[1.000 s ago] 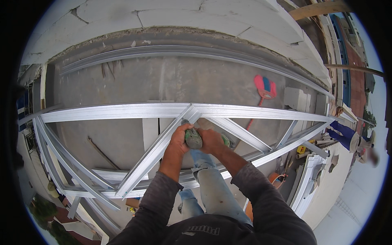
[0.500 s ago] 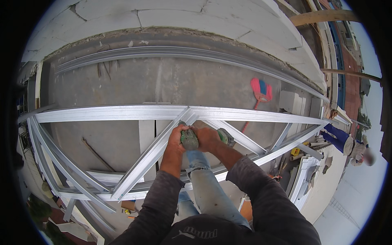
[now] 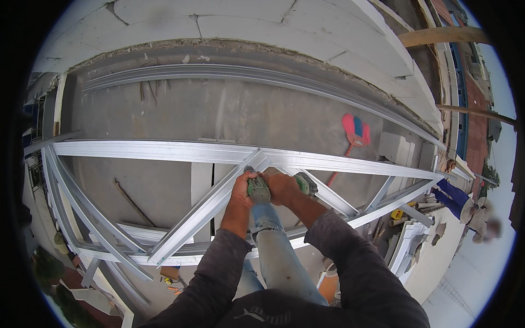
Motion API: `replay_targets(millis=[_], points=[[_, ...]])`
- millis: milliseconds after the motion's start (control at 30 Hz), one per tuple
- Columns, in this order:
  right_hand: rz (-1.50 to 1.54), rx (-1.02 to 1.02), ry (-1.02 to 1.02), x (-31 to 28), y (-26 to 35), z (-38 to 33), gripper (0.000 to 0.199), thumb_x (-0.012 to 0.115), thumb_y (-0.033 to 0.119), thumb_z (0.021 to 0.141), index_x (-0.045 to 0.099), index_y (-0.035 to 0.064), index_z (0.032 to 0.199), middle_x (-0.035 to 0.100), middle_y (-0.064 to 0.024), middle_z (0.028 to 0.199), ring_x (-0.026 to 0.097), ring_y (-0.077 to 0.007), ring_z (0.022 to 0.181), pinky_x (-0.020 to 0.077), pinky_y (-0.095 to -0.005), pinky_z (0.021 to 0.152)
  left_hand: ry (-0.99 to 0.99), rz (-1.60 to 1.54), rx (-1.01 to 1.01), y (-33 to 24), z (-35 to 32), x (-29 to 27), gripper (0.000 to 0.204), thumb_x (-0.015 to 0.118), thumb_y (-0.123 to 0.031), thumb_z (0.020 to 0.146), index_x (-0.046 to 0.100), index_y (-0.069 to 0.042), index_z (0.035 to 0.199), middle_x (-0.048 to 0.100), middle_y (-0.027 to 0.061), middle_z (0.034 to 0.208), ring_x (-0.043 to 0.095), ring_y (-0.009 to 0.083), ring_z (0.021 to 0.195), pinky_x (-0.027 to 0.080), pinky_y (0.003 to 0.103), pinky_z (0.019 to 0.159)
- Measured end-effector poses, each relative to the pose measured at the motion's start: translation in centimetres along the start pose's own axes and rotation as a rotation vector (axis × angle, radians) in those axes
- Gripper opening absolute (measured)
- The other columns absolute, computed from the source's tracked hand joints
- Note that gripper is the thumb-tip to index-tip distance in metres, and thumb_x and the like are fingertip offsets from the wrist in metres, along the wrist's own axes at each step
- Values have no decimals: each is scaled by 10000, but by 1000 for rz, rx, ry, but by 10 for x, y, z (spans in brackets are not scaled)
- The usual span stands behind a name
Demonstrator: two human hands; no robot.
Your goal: The person assembles a metal frame on a rooftop using a cordless drill to fasten screws into intersecting aluminum beams. They then use an angle grinder to cut and smooth the beams, and measure sections with a tape measure to ensure alignment.
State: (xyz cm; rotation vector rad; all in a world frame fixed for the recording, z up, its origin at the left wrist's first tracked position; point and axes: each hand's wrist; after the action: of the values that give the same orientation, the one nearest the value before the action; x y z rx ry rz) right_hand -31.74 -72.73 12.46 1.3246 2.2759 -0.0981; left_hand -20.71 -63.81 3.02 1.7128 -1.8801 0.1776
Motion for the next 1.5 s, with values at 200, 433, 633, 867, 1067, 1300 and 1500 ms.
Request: replay_targets(millis=[200, 433, 633, 867, 1067, 1300, 1500], points=[[63, 22, -64, 7, -2, 6, 813, 805, 261, 747, 503, 197, 1499, 756, -144, 1068, 745, -358, 976, 605, -488, 835, -44, 63, 31, -1, 4, -3, 107, 660, -67, 833, 632, -10, 919, 666, 120, 905, 678, 291, 832, 593, 432, 842], [26, -30, -37, -17, -3, 7, 581, 769, 262, 806, 621, 210, 1366, 755, -120, 1126, 731, -331, 1065, 595, -462, 909, -46, -54, 80, -3, 10, 3, 84, 673, -96, 845, 613, -45, 874, 665, 107, 888, 675, 298, 812, 592, 439, 825], [35, -87, -71, -6, -19, 9, 572, 798, 281, 770, 645, 215, 1318, 762, -126, 1091, 732, -337, 1054, 586, -475, 893, -35, -6, -2, 6, 3, 9, 138, 684, -135, 869, 635, -77, 983, 655, 109, 983, 663, 279, 927, 562, 445, 923], [409, -129, -208, 27, -38, 7, 358, 812, 167, 755, 702, 1, 1052, 758, -166, 902, 751, -311, 849, 579, -412, 774, -271, 600, 477, 29, -96, -148, 514, 787, -368, 895, 641, -32, 1254, 678, 77, 1150, 633, 184, 1025, 496, 334, 929], [167, -330, -221, 49, -9, -70, 352, 787, 135, 803, 679, 58, 1129, 734, -75, 902, 710, -227, 793, 552, -351, 741, -927, 171, 629, 52, -243, -464, 277, 740, -221, 906, 737, 18, 1046, 758, 118, 905, 723, 165, 761, 572, 307, 745], [-432, -432, 26, 184, 76, -175, 409, 774, 314, 818, 652, 160, 1177, 743, -106, 915, 737, -347, 825, 564, -468, 703, -1509, 421, 826, -17, -302, -739, 194, 684, -157, 931, 744, -30, 1064, 779, 150, 999, 761, 281, 935, 588, 390, 857], [-586, -364, 148, 292, 99, -206, 469, 494, 446, 1056, 633, 135, 1378, 709, -135, 1148, 685, -374, 978, 539, -494, 829, -1639, 772, 674, -106, -264, -833, 203, 619, -134, 961, 745, -78, 1109, 758, 184, 1110, 742, 347, 1035, 589, 444, 905]])
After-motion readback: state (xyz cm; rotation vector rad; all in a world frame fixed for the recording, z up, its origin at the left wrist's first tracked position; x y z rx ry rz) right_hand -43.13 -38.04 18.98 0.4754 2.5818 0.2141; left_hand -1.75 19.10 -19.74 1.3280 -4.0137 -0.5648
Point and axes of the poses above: each hand's wrist, its own z-axis towards the middle knuckle, its own x-axis out of the palm, y = z × x
